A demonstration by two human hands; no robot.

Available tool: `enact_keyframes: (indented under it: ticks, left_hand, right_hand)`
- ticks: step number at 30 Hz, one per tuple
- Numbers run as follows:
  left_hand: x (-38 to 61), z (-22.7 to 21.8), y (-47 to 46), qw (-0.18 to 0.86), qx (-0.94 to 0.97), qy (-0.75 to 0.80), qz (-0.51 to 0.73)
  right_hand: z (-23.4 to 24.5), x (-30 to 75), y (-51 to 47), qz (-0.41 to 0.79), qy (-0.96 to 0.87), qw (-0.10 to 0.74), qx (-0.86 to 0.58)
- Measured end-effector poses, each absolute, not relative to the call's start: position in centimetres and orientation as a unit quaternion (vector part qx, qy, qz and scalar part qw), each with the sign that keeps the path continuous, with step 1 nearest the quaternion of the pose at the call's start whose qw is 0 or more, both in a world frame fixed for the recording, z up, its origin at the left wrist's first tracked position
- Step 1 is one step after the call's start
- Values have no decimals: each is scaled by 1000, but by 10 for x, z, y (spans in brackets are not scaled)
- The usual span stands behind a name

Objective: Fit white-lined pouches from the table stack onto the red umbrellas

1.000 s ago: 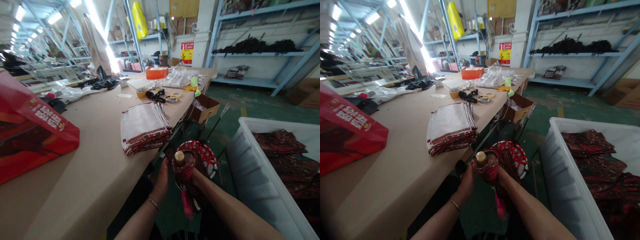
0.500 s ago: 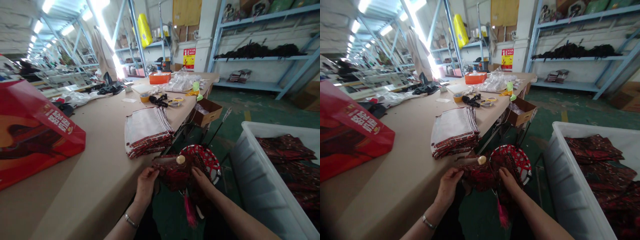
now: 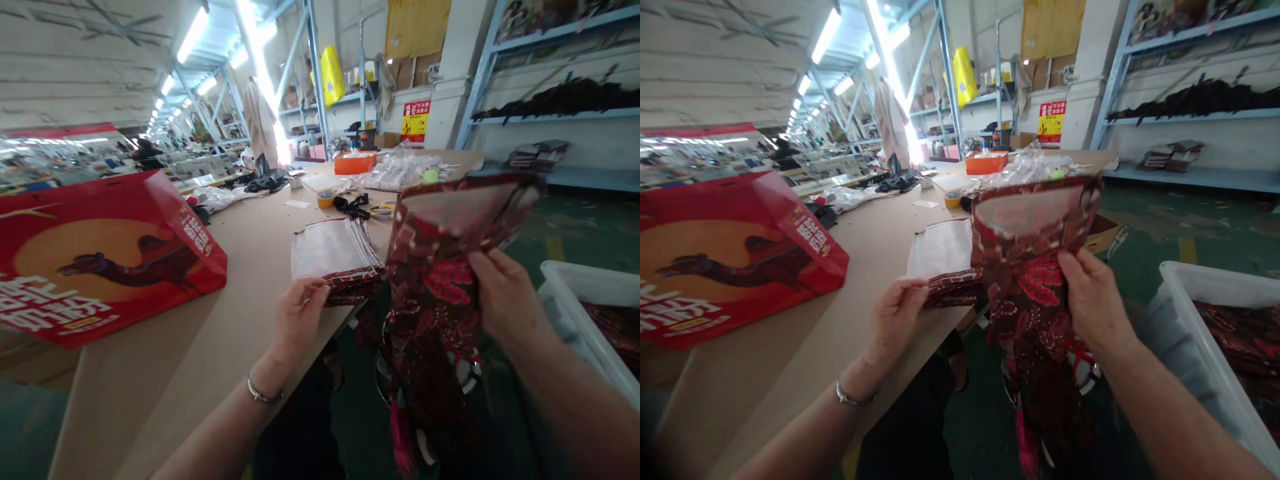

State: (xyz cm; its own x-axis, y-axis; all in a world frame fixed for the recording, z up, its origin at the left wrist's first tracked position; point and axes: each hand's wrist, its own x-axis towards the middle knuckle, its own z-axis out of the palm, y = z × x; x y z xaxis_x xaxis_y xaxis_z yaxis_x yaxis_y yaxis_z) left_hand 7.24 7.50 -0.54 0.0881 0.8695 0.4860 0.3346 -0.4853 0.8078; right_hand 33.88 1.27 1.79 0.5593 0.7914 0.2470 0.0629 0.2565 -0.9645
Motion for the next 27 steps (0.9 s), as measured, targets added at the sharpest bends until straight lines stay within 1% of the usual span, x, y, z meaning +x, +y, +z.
enact_keyframes:
  ticks: [2, 3, 4, 6, 9, 11, 13, 15, 16, 18, 19, 21, 23, 24, 26, 27]
  left_hand:
    - [60, -1, 101, 179, 731, 455, 476]
    - [56, -1, 113, 154, 756, 453, 447]
    - [54, -1, 123, 133, 781, 446, 417]
    - [55, -1, 137, 96, 827, 433, 346]
    - [62, 1, 143, 57, 880, 410, 231]
    - [66, 5, 142, 34, 902, 397, 165]
    - [69, 9, 141, -7, 914, 390, 111]
    - [69, 12, 141, -58, 921, 379, 64]
    - [69, 13, 142, -80, 923, 373, 43]
    - [69, 15, 144, -108, 926, 362, 14]
    - [69, 16, 146, -111, 926, 360, 8]
    - [68, 20, 150, -102, 926, 363, 4]
    - [69, 24, 154, -89, 925, 370, 8]
    - [69, 27, 155, -84, 923, 375, 11]
    - [71, 33, 155, -72, 919, 386, 27]
    - [72, 35, 154, -65, 916, 393, 40]
  right_hand:
    - [47, 346, 21, 299, -358, 712, -525]
    - [53, 349, 23, 324, -342, 714, -519]
    - [52, 352, 25, 352, -331, 707, -517]
    - [33, 360, 23, 402, -328, 666, -536]
    - [-31, 375, 12, 426, -330, 576, -615]
    - [-88, 385, 1, 380, -342, 497, -701]
    - [-145, 393, -11, 306, -377, 392, -781]
    - [-192, 398, -18, 274, -400, 318, -815]
    - [-209, 400, -18, 269, -408, 300, -819]
    - [-221, 402, -12, 249, -429, 302, -814]
    - [-216, 401, -5, 226, -446, 317, -806]
    - [-181, 395, 13, 172, -484, 378, -771]
    - [-124, 380, 35, 128, -533, 443, -710]
    - [-92, 369, 45, 106, -569, 462, -672]
    - [-32, 340, 64, 56, -677, 466, -567]
    - [-7, 324, 73, 39, -728, 444, -521]
